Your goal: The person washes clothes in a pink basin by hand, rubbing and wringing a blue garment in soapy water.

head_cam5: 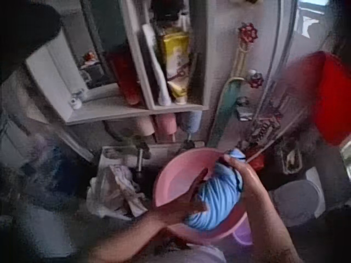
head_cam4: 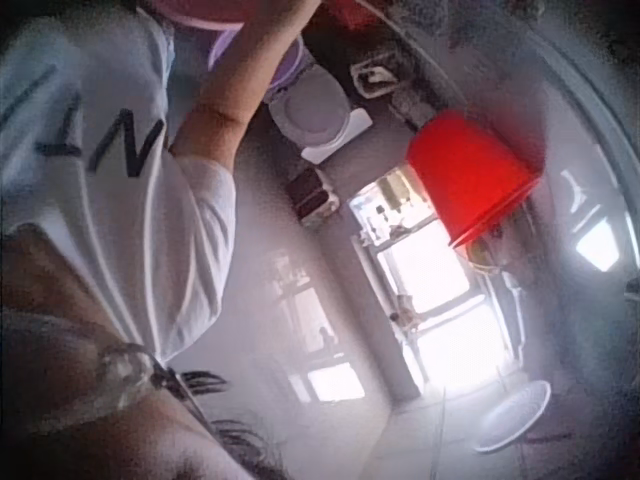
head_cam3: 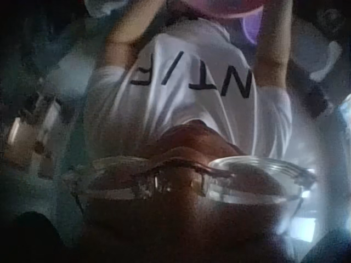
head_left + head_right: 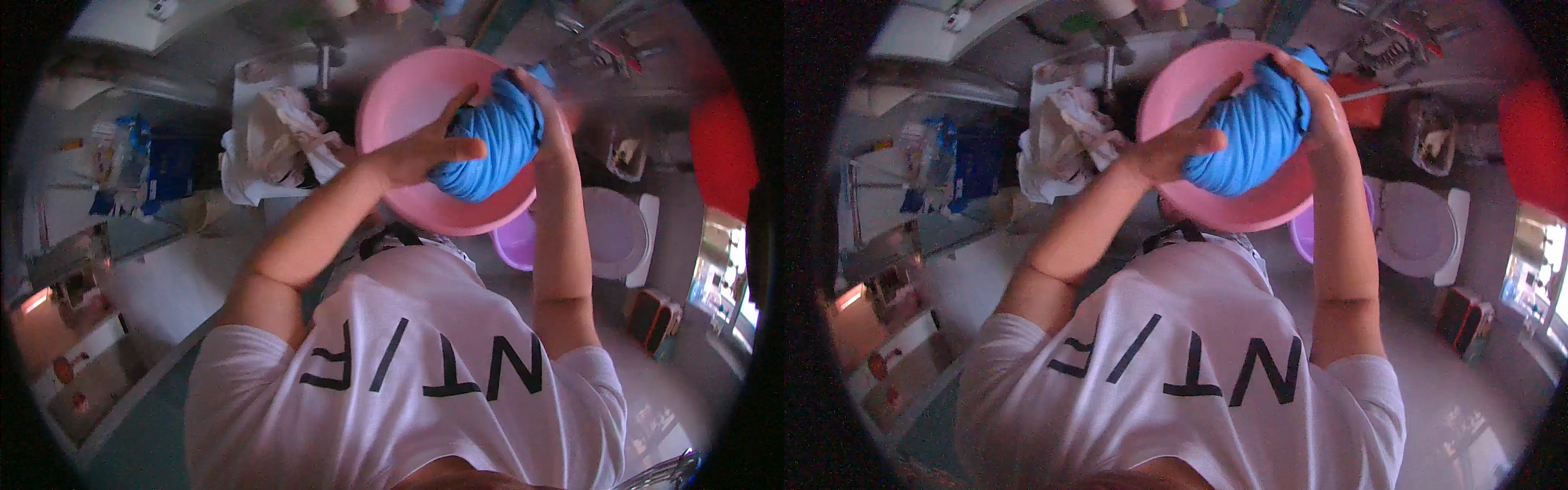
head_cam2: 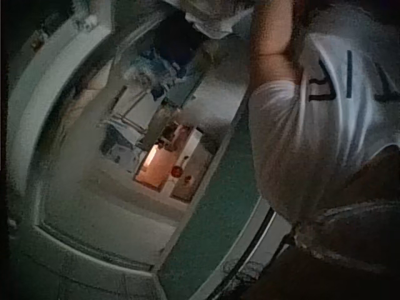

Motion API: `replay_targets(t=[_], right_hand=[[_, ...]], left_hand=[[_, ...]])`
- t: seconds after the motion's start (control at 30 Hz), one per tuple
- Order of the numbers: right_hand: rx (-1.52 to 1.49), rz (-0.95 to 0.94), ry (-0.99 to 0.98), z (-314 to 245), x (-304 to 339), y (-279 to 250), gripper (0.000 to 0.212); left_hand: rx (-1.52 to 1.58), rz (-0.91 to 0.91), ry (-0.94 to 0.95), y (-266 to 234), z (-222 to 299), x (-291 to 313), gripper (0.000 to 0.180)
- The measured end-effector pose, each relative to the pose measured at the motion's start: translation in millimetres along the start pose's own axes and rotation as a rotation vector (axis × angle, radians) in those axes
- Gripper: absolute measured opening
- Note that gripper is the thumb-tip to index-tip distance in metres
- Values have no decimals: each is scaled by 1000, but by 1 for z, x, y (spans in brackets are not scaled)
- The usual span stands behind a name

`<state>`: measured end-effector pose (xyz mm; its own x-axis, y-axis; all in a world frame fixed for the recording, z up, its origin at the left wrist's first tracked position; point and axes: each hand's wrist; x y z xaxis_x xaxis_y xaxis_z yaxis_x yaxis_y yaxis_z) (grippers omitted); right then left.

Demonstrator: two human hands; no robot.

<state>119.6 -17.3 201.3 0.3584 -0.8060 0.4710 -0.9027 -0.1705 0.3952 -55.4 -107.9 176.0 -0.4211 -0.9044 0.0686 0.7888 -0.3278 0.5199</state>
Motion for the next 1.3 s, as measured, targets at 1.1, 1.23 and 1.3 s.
replay_targets(t=[1.1,1.23,1.3], right_hand=[[328,559,136,129,28,-146,57],[109,455,127,142,32,-147,39],[134,568,122,150,40,-144,37]], left_hand=[[-169,676,-97,-37,0,4,67],[-405,578,-114,-24,0,-2,73],[-465,542,-130,-14,0,-4,73]])
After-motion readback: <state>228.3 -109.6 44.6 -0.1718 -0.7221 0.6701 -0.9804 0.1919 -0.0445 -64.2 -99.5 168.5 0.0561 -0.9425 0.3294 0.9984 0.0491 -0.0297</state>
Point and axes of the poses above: each hand's wrist, its own x-axis away from the middle knuckle, its own y-axis out of the palm, z = x × y, and after that the axes turned 4 degrees about y, right-handed
